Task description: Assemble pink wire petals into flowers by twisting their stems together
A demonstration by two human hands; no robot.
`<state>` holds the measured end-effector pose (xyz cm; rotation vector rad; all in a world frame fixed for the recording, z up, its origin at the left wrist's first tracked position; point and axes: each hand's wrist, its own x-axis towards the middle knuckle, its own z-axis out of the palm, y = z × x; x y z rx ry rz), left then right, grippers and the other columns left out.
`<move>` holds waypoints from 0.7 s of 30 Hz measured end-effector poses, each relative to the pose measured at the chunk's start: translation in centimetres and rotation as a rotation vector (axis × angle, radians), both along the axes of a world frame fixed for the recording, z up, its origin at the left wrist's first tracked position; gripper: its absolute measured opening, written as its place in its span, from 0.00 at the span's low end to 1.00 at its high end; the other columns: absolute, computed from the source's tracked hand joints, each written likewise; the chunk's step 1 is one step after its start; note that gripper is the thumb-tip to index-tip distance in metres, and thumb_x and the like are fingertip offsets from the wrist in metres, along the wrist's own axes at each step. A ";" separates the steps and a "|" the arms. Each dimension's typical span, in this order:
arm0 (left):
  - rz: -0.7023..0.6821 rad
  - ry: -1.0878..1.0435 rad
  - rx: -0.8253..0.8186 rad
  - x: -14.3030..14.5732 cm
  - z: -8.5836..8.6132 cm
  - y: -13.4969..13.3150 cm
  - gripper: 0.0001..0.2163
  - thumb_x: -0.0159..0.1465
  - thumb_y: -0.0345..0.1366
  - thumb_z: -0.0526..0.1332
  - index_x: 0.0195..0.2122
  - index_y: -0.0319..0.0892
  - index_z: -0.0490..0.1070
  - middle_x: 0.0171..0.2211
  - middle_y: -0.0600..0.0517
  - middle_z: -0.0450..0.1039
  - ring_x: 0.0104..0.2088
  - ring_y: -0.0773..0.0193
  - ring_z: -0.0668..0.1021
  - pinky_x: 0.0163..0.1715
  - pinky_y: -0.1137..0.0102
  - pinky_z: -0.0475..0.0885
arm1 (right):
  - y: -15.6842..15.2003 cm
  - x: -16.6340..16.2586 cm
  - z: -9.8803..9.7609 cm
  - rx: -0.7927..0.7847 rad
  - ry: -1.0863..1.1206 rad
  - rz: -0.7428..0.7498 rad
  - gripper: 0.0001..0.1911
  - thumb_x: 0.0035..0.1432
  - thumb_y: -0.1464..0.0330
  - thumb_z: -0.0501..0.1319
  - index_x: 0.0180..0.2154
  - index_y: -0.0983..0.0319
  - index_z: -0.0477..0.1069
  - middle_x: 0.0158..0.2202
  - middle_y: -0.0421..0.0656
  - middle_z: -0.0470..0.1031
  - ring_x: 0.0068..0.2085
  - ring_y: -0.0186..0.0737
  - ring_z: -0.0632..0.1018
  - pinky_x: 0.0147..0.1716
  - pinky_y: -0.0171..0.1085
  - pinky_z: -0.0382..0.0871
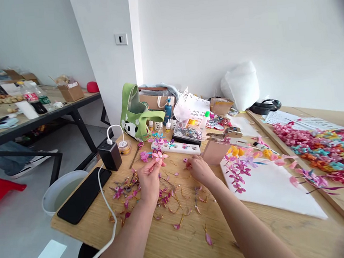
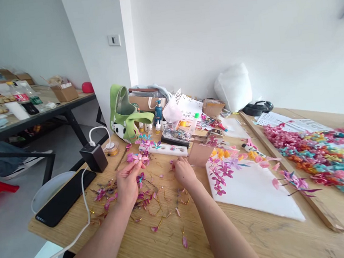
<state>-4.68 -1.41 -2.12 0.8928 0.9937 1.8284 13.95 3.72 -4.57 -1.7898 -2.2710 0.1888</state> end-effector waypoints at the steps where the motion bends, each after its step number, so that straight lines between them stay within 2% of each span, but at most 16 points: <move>1: 0.002 -0.005 -0.004 0.0 0.1 0.0 0.07 0.52 0.37 0.67 0.22 0.39 0.77 0.28 0.49 0.78 0.36 0.60 0.78 0.39 0.68 0.72 | 0.1 -0.1 0.0 -0.004 -0.007 0.009 0.10 0.53 0.79 0.55 0.32 0.66 0.74 0.35 0.50 0.72 0.41 0.44 0.72 0.42 0.36 0.61; 8: -0.031 0.014 0.006 0.0 -0.3 0.1 0.08 0.54 0.36 0.66 0.21 0.38 0.75 0.29 0.48 0.78 0.42 0.57 0.77 0.42 0.67 0.70 | -0.5 0.7 0.1 0.000 0.020 0.029 0.10 0.57 0.79 0.52 0.34 0.66 0.71 0.36 0.48 0.71 0.41 0.43 0.70 0.42 0.36 0.60; 15: -0.046 0.066 0.000 0.0 -0.6 0.0 0.09 0.55 0.37 0.65 0.22 0.38 0.76 0.34 0.47 0.79 0.44 0.57 0.77 0.45 0.67 0.69 | -0.7 0.4 0.3 -0.024 0.109 0.096 0.15 0.51 0.81 0.57 0.40 0.63 0.74 0.40 0.47 0.70 0.46 0.44 0.68 0.45 0.36 0.60; 21: -0.032 0.010 -0.012 0.1 -0.1 -0.1 0.08 0.52 0.37 0.67 0.21 0.38 0.76 0.32 0.47 0.79 0.42 0.56 0.77 0.42 0.67 0.71 | -0.6 -0.6 0.8 -0.020 0.291 0.124 0.11 0.51 0.81 0.56 0.28 0.64 0.75 0.32 0.46 0.71 0.41 0.42 0.71 0.42 0.37 0.63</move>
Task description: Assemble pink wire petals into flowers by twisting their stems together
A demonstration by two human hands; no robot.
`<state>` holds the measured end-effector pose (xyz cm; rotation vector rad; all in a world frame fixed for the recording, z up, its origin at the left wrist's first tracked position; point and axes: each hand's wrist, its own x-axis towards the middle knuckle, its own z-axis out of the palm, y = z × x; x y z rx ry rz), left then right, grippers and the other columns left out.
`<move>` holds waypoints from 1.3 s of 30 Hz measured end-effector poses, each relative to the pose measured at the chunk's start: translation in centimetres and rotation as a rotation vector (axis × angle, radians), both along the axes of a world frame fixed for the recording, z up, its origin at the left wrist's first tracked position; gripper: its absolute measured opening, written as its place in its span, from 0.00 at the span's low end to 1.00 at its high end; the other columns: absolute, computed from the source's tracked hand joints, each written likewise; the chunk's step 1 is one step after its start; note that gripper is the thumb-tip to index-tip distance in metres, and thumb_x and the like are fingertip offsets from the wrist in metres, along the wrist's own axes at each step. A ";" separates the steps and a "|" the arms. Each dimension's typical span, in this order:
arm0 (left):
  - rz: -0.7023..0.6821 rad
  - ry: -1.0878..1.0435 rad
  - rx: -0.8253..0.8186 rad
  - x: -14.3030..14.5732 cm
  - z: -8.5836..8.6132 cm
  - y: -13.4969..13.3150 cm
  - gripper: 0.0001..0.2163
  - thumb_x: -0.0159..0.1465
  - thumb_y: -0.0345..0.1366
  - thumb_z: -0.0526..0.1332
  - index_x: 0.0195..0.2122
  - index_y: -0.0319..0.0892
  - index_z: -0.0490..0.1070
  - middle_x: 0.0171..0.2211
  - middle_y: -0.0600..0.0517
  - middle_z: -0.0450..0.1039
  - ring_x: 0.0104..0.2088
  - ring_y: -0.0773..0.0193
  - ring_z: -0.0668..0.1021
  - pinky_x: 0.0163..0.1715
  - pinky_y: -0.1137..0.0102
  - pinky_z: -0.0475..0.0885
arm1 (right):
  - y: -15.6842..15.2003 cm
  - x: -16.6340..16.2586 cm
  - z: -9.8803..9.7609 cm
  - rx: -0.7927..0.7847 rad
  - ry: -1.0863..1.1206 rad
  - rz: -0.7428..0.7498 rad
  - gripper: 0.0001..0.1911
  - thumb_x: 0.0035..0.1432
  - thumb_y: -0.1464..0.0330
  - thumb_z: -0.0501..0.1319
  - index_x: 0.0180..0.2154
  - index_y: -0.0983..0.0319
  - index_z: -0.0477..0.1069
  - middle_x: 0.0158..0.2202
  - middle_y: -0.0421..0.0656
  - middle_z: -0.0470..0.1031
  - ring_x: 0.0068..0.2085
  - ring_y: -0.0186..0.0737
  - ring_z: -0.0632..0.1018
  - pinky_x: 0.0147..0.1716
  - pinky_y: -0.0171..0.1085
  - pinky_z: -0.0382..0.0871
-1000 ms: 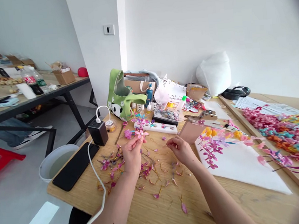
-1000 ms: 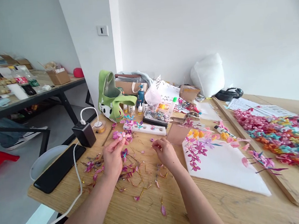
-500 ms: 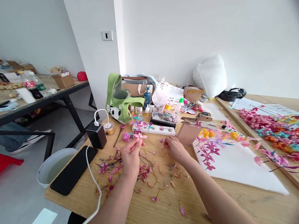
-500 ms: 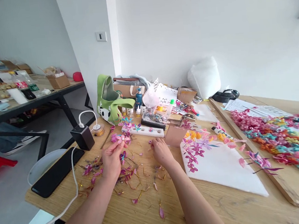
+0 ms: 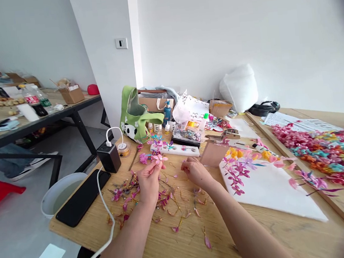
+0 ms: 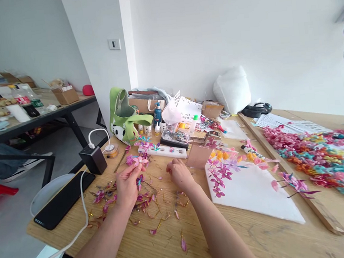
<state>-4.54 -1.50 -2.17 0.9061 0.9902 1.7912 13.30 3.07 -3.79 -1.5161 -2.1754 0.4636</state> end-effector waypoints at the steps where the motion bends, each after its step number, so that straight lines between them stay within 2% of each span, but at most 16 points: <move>1: -0.003 -0.011 -0.004 0.0 0.0 0.0 0.08 0.52 0.37 0.67 0.21 0.38 0.76 0.33 0.46 0.79 0.43 0.56 0.77 0.43 0.67 0.71 | -0.3 0.0 0.3 0.001 0.051 -0.001 0.10 0.52 0.79 0.56 0.28 0.64 0.75 0.32 0.46 0.71 0.40 0.42 0.72 0.41 0.37 0.64; 6: -0.082 0.015 -0.053 0.1 -0.3 0.0 0.08 0.54 0.38 0.65 0.23 0.39 0.77 0.32 0.47 0.79 0.44 0.56 0.76 0.45 0.65 0.69 | -3.4 0.1 2.5 -0.028 0.332 0.046 0.09 0.57 0.67 0.57 0.36 0.62 0.74 0.33 0.43 0.74 0.35 0.38 0.74 0.34 0.35 0.68; 8: -0.100 0.031 -0.079 0.3 -0.6 0.0 0.08 0.55 0.38 0.65 0.24 0.39 0.78 0.30 0.48 0.79 0.43 0.57 0.77 0.46 0.65 0.67 | -4.9 -0.2 2.8 -0.069 0.613 0.093 0.07 0.55 0.65 0.60 0.33 0.60 0.75 0.31 0.42 0.73 0.35 0.38 0.73 0.35 0.36 0.67; 11: -0.122 0.007 -0.109 0.9 -0.9 -0.2 0.08 0.54 0.38 0.66 0.27 0.38 0.79 0.27 0.48 0.78 0.37 0.59 0.77 0.44 0.65 0.67 | -6.6 -1.0 2.4 -0.180 1.011 0.144 0.03 0.50 0.66 0.66 0.29 0.58 0.77 0.31 0.40 0.72 0.34 0.37 0.72 0.34 0.36 0.66; 13: -0.153 -0.011 -0.134 1.4 -1.1 -0.5 0.09 0.53 0.39 0.66 0.29 0.38 0.79 0.24 0.49 0.77 0.32 0.60 0.77 0.42 0.65 0.68 | -7.1 -1.6 1.7 -0.230 1.110 0.152 0.02 0.49 0.66 0.67 0.29 0.57 0.78 0.31 0.40 0.71 0.33 0.37 0.71 0.32 0.36 0.66; 18: -0.249 0.030 -0.147 2.3 -0.8 -1.2 0.09 0.53 0.40 0.65 0.27 0.40 0.79 0.24 0.49 0.77 0.28 0.61 0.76 0.35 0.66 0.70 | -7.4 -2.6 0.7 -0.260 1.140 0.177 0.02 0.50 0.66 0.67 0.29 0.57 0.78 0.31 0.41 0.72 0.34 0.39 0.72 0.34 0.37 0.67; 23: -0.278 0.139 -0.113 2.5 -0.6 -1.5 0.07 0.55 0.38 0.64 0.25 0.41 0.79 0.21 0.51 0.75 0.22 0.65 0.72 0.24 0.71 0.65 | -7.4 -2.5 0.9 -0.230 1.122 0.218 0.02 0.51 0.67 0.66 0.29 0.55 0.78 0.31 0.41 0.74 0.35 0.39 0.73 0.38 0.38 0.67; 28: -0.237 0.195 -0.096 2.4 -1.0 -1.4 0.08 0.56 0.39 0.63 0.25 0.42 0.79 0.23 0.51 0.75 0.25 0.63 0.73 0.26 0.71 0.66 | -7.6 -2.7 0.6 -0.262 1.149 0.199 0.02 0.52 0.67 0.66 0.29 0.55 0.79 0.33 0.41 0.74 0.34 0.38 0.73 0.33 0.36 0.68; 31: -0.221 0.221 -0.096 2.2 -1.2 -1.3 0.10 0.58 0.41 0.61 0.29 0.42 0.79 0.25 0.50 0.75 0.26 0.62 0.73 0.27 0.71 0.67 | -7.8 -2.9 0.4 -0.341 1.200 0.190 0.05 0.54 0.65 0.64 0.34 0.55 0.78 0.34 0.41 0.75 0.32 0.36 0.73 0.33 0.37 0.69; 35: -0.162 0.295 -0.067 1.8 -1.2 -1.2 0.10 0.59 0.40 0.60 0.33 0.42 0.79 0.26 0.51 0.76 0.28 0.63 0.74 0.30 0.72 0.67 | -8.0 -2.9 0.4 -0.436 1.274 0.171 0.13 0.57 0.62 0.62 0.44 0.56 0.75 0.34 0.42 0.75 0.33 0.38 0.74 0.34 0.38 0.69; 39: -0.128 0.350 -0.061 1.7 -1.1 -1.3 0.10 0.59 0.39 0.60 0.33 0.42 0.79 0.24 0.52 0.74 0.27 0.64 0.73 0.29 0.72 0.67 | -8.1 -3.0 0.4 -0.470 1.252 0.117 0.16 0.53 0.61 0.65 0.44 0.60 0.75 0.30 0.42 0.75 0.30 0.36 0.73 0.32 0.36 0.68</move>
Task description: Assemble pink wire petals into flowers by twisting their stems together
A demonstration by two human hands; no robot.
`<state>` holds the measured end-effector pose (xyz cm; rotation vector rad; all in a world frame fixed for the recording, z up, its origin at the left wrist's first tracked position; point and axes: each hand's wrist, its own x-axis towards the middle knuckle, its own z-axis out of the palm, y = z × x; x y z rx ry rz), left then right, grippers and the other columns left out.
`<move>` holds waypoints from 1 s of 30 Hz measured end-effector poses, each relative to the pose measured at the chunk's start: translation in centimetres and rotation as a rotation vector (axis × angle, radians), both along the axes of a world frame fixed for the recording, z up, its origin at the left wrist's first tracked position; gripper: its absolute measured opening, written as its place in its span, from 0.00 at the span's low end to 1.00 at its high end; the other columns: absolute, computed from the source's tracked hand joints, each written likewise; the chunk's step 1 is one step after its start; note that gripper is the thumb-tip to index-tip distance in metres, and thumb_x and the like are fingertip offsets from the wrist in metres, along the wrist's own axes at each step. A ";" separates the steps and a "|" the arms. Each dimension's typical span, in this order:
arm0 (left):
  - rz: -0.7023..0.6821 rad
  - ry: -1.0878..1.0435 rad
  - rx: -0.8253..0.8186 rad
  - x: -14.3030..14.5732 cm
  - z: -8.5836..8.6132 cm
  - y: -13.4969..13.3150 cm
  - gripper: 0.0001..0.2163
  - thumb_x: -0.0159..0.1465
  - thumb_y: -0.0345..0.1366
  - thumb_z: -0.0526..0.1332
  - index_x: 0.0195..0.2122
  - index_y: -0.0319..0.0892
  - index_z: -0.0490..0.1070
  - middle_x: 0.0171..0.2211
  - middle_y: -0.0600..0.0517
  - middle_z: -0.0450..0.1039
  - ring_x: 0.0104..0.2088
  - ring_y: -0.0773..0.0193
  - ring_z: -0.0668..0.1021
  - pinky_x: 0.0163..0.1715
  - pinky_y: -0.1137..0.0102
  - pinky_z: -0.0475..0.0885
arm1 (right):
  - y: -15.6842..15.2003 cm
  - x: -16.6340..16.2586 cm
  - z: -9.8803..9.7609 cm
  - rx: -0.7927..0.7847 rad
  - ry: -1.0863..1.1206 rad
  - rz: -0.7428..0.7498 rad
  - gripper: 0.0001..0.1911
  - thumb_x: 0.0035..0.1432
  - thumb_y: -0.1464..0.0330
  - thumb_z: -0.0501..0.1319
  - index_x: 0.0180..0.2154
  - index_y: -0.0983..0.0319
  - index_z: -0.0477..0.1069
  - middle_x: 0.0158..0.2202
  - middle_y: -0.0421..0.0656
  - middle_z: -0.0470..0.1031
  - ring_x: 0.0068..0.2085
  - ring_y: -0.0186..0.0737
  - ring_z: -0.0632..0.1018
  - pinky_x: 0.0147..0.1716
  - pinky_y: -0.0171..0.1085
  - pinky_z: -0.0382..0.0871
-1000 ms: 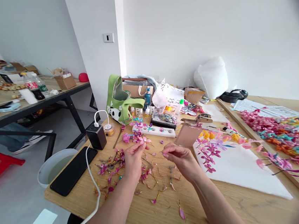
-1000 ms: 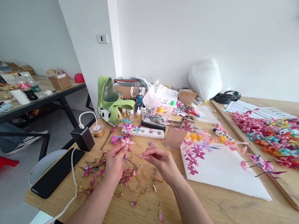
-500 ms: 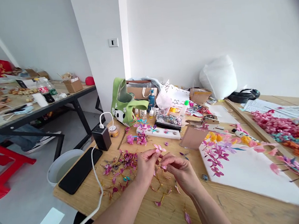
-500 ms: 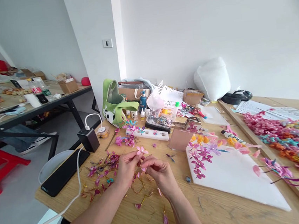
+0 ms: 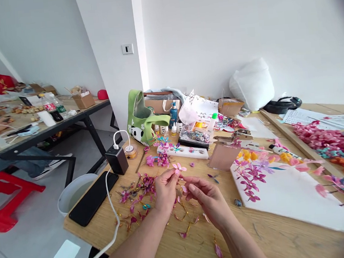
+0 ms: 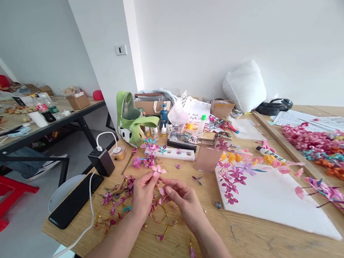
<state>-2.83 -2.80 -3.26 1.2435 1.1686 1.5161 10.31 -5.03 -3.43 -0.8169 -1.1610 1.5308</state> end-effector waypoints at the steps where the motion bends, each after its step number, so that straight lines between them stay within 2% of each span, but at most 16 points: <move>1: 0.001 0.006 0.000 0.0 0.0 0.0 0.10 0.59 0.39 0.60 0.32 0.42 0.79 0.23 0.52 0.74 0.27 0.64 0.73 0.28 0.73 0.67 | 0.0 0.0 0.1 -0.010 -0.012 -0.009 0.17 0.52 0.61 0.66 0.43 0.60 0.75 0.29 0.41 0.75 0.29 0.36 0.73 0.31 0.35 0.67; 5: 0.008 -0.035 -0.014 -0.3 -0.2 0.4 0.11 0.59 0.40 0.61 0.33 0.40 0.79 0.23 0.52 0.75 0.25 0.66 0.72 0.26 0.74 0.67 | 0.0 0.7 0.9 -0.009 -0.075 -0.094 0.16 0.47 0.61 0.69 0.38 0.61 0.76 0.28 0.40 0.74 0.27 0.33 0.71 0.28 0.33 0.65; 7: 0.070 -0.107 -0.022 -0.8 -0.4 1.0 0.11 0.58 0.40 0.62 0.35 0.39 0.79 0.25 0.51 0.76 0.24 0.67 0.73 0.25 0.74 0.67 | 0.1 1.7 1.6 0.022 -0.172 -0.159 0.16 0.46 0.60 0.69 0.37 0.61 0.76 0.27 0.41 0.74 0.27 0.34 0.71 0.28 0.34 0.65; 10: 0.203 -0.255 0.006 -1.6 -0.4 1.8 0.10 0.55 0.39 0.65 0.34 0.39 0.79 0.28 0.50 0.78 0.28 0.66 0.76 0.29 0.73 0.69 | 0.2 3.6 2.1 0.078 -0.468 -0.235 0.15 0.47 0.59 0.66 0.36 0.61 0.75 0.29 0.43 0.76 0.30 0.39 0.73 0.30 0.37 0.66; 14: 0.252 -0.341 0.073 -1.9 0.0 2.1 0.08 0.54 0.37 0.66 0.32 0.39 0.79 0.29 0.49 0.79 0.33 0.64 0.78 0.36 0.71 0.71 | 0.5 4.8 1.5 0.210 -0.905 -0.306 0.11 0.50 0.62 0.61 0.34 0.60 0.75 0.29 0.44 0.77 0.31 0.44 0.75 0.34 0.41 0.66; 17: 0.268 -0.344 0.057 -1.9 0.2 2.0 0.08 0.54 0.38 0.66 0.31 0.38 0.79 0.27 0.49 0.79 0.33 0.62 0.79 0.35 0.71 0.71 | 0.7 4.6 0.5 0.304 -1.052 -0.246 0.09 0.51 0.66 0.57 0.34 0.60 0.74 0.29 0.44 0.78 0.33 0.45 0.77 0.36 0.42 0.66; 22: 0.318 -0.390 0.034 -2.1 0.3 2.1 0.08 0.52 0.37 0.68 0.30 0.37 0.79 0.29 0.48 0.79 0.33 0.63 0.79 0.34 0.72 0.71 | 0.9 3.6 -0.9 0.398 -1.232 -0.123 0.10 0.53 0.72 0.54 0.34 0.61 0.74 0.31 0.44 0.78 0.36 0.45 0.76 0.38 0.42 0.65; 27: 0.332 -0.415 0.053 -2.3 0.3 2.4 0.07 0.52 0.37 0.68 0.29 0.38 0.79 0.29 0.49 0.79 0.30 0.65 0.78 0.33 0.72 0.71 | 0.8 3.5 -1.3 0.409 -1.279 -0.053 0.09 0.54 0.75 0.55 0.33 0.62 0.74 0.31 0.44 0.77 0.36 0.44 0.75 0.38 0.41 0.64; 30: 0.316 -0.412 0.049 -2.3 0.3 2.3 0.07 0.53 0.37 0.67 0.30 0.38 0.79 0.29 0.49 0.79 0.31 0.65 0.78 0.33 0.72 0.71 | 1.1 3.5 -0.9 0.437 -1.275 -0.072 0.07 0.55 0.73 0.57 0.32 0.62 0.74 0.31 0.44 0.76 0.36 0.44 0.74 0.37 0.40 0.64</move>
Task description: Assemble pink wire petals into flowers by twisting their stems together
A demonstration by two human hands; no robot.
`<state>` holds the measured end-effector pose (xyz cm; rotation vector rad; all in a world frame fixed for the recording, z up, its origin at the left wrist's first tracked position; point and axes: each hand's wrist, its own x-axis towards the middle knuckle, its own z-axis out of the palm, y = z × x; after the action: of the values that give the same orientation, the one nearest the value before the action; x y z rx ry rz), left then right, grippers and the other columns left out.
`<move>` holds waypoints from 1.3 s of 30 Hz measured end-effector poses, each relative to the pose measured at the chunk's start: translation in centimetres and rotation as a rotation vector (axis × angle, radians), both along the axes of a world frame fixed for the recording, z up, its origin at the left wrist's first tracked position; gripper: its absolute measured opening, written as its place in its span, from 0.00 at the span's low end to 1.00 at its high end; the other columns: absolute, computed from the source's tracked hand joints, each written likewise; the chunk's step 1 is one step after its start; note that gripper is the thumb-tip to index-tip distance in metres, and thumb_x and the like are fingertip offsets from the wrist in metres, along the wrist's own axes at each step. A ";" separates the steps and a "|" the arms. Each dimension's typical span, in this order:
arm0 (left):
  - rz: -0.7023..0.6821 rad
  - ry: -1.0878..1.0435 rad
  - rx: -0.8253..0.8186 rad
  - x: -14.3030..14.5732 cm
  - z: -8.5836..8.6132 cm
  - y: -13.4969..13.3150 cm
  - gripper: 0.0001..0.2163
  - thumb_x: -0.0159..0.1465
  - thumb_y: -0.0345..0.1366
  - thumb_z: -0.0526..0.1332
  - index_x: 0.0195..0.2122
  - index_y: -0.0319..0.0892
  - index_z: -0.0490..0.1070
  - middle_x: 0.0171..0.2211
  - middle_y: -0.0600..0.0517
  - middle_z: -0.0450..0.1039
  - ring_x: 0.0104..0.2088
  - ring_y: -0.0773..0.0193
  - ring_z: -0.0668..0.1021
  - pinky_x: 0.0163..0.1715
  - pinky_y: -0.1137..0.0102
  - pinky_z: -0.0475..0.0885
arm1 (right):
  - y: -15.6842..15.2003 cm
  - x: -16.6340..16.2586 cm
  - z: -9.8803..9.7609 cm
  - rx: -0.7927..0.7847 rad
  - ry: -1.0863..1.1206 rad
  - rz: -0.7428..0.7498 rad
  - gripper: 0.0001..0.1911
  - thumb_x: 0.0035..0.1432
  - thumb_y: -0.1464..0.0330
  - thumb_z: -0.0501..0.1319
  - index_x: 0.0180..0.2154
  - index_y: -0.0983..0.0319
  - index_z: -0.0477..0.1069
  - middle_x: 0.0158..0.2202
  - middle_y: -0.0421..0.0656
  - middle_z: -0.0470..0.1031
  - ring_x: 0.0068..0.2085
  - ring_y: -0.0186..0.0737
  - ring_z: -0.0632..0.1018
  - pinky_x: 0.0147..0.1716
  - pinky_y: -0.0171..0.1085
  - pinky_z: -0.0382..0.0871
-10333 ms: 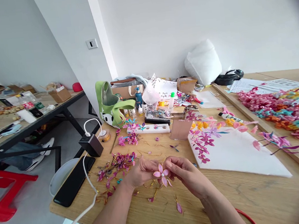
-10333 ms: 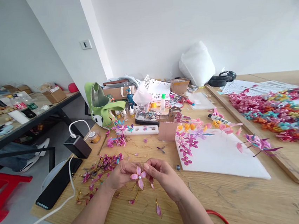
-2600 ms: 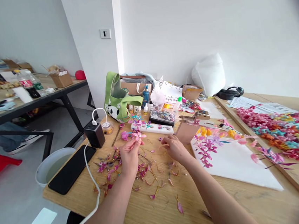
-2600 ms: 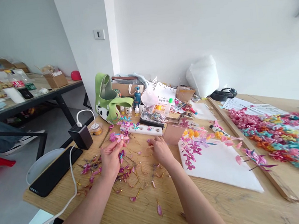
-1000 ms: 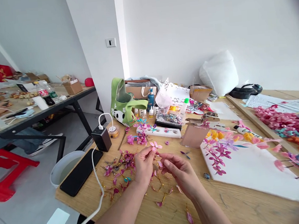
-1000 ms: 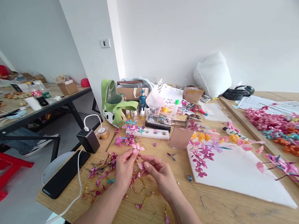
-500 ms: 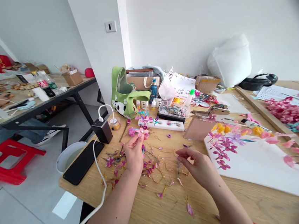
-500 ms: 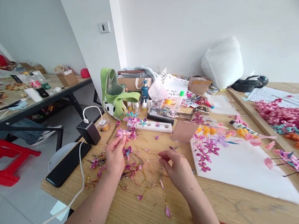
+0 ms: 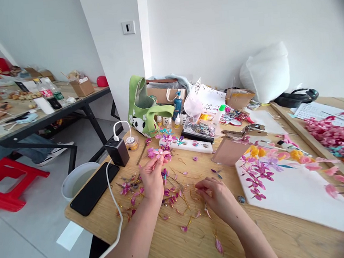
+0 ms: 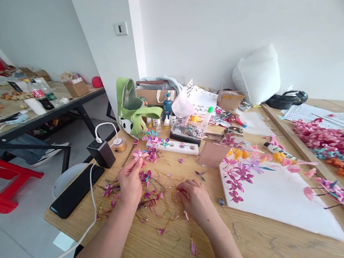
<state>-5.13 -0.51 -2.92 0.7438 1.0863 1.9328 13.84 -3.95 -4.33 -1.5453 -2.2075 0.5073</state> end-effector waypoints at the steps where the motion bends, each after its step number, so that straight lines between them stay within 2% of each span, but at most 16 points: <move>1: -0.008 -0.002 -0.003 0.0 0.0 -0.1 0.07 0.53 0.37 0.67 0.30 0.38 0.79 0.29 0.49 0.79 0.31 0.65 0.78 0.33 0.72 0.71 | 0.2 -0.2 0.2 0.033 -0.001 -0.003 0.07 0.56 0.73 0.57 0.32 0.61 0.74 0.32 0.44 0.76 0.36 0.43 0.74 0.38 0.40 0.64; 5: -0.026 0.001 -0.016 0.1 0.2 -0.3 0.07 0.53 0.37 0.67 0.31 0.39 0.79 0.27 0.50 0.78 0.31 0.65 0.77 0.34 0.72 0.71 | 1.4 -2.0 1.4 0.144 -0.071 0.076 0.10 0.59 0.74 0.56 0.33 0.61 0.75 0.33 0.45 0.75 0.37 0.43 0.72 0.38 0.39 0.64; 9: -0.064 0.006 -0.020 0.1 0.1 -0.4 0.07 0.54 0.37 0.66 0.29 0.38 0.79 0.27 0.50 0.78 0.33 0.64 0.78 0.35 0.72 0.71 | 2.9 -4.6 1.7 0.112 -0.145 0.235 0.12 0.59 0.77 0.54 0.37 0.61 0.76 0.35 0.47 0.74 0.40 0.44 0.70 0.40 0.39 0.62; 14: -0.090 -0.019 -0.018 0.0 -0.2 -0.2 0.06 0.54 0.36 0.66 0.28 0.38 0.78 0.26 0.51 0.78 0.32 0.65 0.77 0.36 0.72 0.70 | 3.9 -5.8 0.9 0.051 -0.028 0.244 0.10 0.57 0.76 0.57 0.30 0.61 0.76 0.33 0.48 0.74 0.40 0.45 0.70 0.41 0.39 0.62; 17: -0.083 -0.029 -0.036 -0.1 -0.2 -0.2 0.07 0.53 0.37 0.67 0.28 0.38 0.78 0.25 0.52 0.77 0.30 0.66 0.76 0.34 0.73 0.70 | 3.9 -5.3 0.7 0.007 0.114 0.171 0.09 0.58 0.73 0.56 0.31 0.62 0.75 0.33 0.46 0.75 0.38 0.42 0.72 0.39 0.38 0.65; 21: -0.085 -0.022 -0.045 -0.1 -0.2 -0.2 0.07 0.53 0.37 0.67 0.26 0.38 0.78 0.24 0.51 0.77 0.29 0.66 0.76 0.33 0.73 0.70 | 3.2 -4.0 1.0 -0.112 0.348 0.024 0.14 0.60 0.64 0.54 0.36 0.65 0.75 0.30 0.45 0.78 0.28 0.38 0.74 0.27 0.34 0.67; 23: -0.093 -0.028 -0.045 0.0 -0.3 -0.2 0.07 0.52 0.38 0.67 0.28 0.38 0.79 0.26 0.51 0.78 0.30 0.65 0.77 0.33 0.72 0.71 | 2.7 -3.4 1.1 -0.287 0.669 -0.083 0.15 0.56 0.60 0.59 0.34 0.65 0.76 0.29 0.46 0.78 0.26 0.36 0.74 0.24 0.33 0.65; 26: -0.090 -0.024 -0.049 0.1 -0.5 -0.2 0.08 0.52 0.38 0.68 0.29 0.38 0.79 0.25 0.51 0.77 0.30 0.63 0.78 0.35 0.70 0.71 | 2.1 -2.9 1.3 -0.529 1.121 -0.224 0.14 0.43 0.60 0.69 0.29 0.65 0.77 0.27 0.45 0.78 0.25 0.35 0.72 0.24 0.32 0.64; 31: -0.099 0.023 -0.059 0.3 -0.9 -0.1 0.08 0.52 0.37 0.67 0.30 0.39 0.79 0.24 0.51 0.77 0.32 0.62 0.78 0.37 0.69 0.71 | 1.5 -2.8 1.3 -0.587 1.243 -0.258 0.15 0.38 0.60 0.72 0.27 0.65 0.78 0.27 0.46 0.78 0.25 0.33 0.72 0.23 0.30 0.63; 35: -0.177 0.118 -0.068 0.6 -0.7 -0.4 0.08 0.54 0.39 0.66 0.28 0.38 0.78 0.27 0.49 0.77 0.33 0.62 0.77 0.35 0.70 0.70 | 1.2 -2.9 1.2 -0.635 1.337 -0.257 0.14 0.40 0.62 0.72 0.27 0.66 0.78 0.27 0.46 0.79 0.25 0.32 0.73 0.23 0.28 0.63; 39: -0.258 0.268 -0.047 1.3 -0.6 -1.0 0.09 0.56 0.39 0.64 0.28 0.38 0.79 0.29 0.48 0.78 0.35 0.60 0.77 0.39 0.69 0.69 | 0.6 -3.3 1.4 -0.643 1.415 -0.253 0.13 0.40 0.63 0.72 0.26 0.66 0.78 0.26 0.46 0.79 0.25 0.32 0.73 0.23 0.28 0.65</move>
<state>-3.82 -1.53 -3.56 1.0841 1.1279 1.6162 10.53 -3.31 -2.92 -1.0178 -0.7613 1.6554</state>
